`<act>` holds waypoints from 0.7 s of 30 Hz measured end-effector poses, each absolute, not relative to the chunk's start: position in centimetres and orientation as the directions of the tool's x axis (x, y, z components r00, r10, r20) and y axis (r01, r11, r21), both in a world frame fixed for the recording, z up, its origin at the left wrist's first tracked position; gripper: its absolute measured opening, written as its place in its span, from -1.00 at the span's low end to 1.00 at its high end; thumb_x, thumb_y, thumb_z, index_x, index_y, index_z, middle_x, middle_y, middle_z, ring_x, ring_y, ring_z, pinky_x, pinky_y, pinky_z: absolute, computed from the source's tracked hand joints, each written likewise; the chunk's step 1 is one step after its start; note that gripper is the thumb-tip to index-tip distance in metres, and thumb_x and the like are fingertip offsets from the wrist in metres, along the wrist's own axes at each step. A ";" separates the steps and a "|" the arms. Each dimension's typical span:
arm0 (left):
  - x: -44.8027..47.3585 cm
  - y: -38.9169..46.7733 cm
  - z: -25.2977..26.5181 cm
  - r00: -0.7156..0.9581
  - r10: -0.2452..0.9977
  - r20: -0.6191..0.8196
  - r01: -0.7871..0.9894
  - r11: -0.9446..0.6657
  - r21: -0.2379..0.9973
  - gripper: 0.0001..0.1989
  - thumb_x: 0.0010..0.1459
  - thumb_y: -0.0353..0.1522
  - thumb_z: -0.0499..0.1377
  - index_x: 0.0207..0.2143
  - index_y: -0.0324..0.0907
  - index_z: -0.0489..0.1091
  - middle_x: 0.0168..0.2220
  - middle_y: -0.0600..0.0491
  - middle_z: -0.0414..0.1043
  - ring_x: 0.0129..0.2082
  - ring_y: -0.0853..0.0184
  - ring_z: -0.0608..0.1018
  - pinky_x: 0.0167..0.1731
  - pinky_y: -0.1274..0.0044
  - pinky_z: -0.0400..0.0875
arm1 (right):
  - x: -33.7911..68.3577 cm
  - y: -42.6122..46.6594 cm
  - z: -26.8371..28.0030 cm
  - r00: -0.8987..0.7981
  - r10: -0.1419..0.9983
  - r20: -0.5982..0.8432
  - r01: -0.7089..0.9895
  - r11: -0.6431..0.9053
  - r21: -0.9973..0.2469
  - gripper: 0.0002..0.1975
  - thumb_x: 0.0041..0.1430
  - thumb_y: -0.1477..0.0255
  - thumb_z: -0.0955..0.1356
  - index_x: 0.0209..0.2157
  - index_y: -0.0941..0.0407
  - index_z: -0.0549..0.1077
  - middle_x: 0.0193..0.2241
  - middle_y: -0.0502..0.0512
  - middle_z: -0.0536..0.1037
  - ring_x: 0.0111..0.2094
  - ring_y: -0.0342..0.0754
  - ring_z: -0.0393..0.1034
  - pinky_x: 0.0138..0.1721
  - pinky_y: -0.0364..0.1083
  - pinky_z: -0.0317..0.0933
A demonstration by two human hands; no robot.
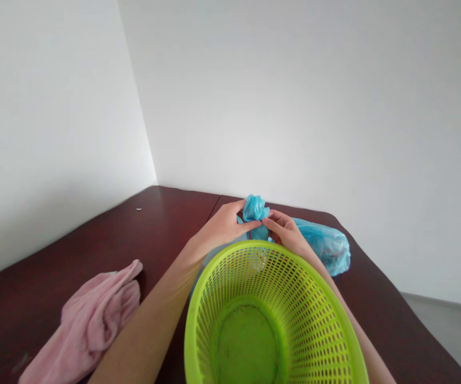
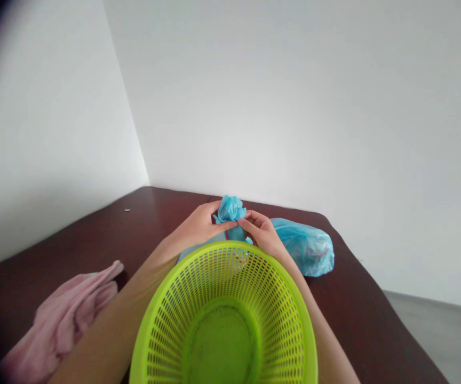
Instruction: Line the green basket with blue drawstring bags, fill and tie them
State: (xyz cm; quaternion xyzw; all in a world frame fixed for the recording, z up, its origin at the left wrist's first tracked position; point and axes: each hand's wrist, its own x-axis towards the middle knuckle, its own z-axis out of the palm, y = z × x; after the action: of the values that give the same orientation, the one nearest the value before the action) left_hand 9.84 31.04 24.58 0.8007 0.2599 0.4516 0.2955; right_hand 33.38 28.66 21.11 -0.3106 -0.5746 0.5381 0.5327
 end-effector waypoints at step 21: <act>11.4 31.3 24.8 0.428 0.798 0.424 -0.026 -0.458 0.889 -0.62 0.32 -0.05 0.52 -0.03 -0.12 0.66 -0.11 -0.05 0.79 -0.20 0.17 0.78 -0.22 0.40 0.64 | 35.2 27.3 24.0 -0.099 0.868 0.486 0.305 0.491 -0.816 -0.59 0.35 -0.04 0.57 -0.18 0.03 0.72 -0.30 0.11 0.71 -0.30 0.02 0.47 -0.22 0.04 0.35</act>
State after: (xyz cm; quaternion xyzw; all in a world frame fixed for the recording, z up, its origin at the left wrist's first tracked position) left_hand 11.38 31.25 24.84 0.7177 0.2690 0.4624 0.4458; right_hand 35.22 27.25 23.96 -0.4252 -0.6898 0.2711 0.5196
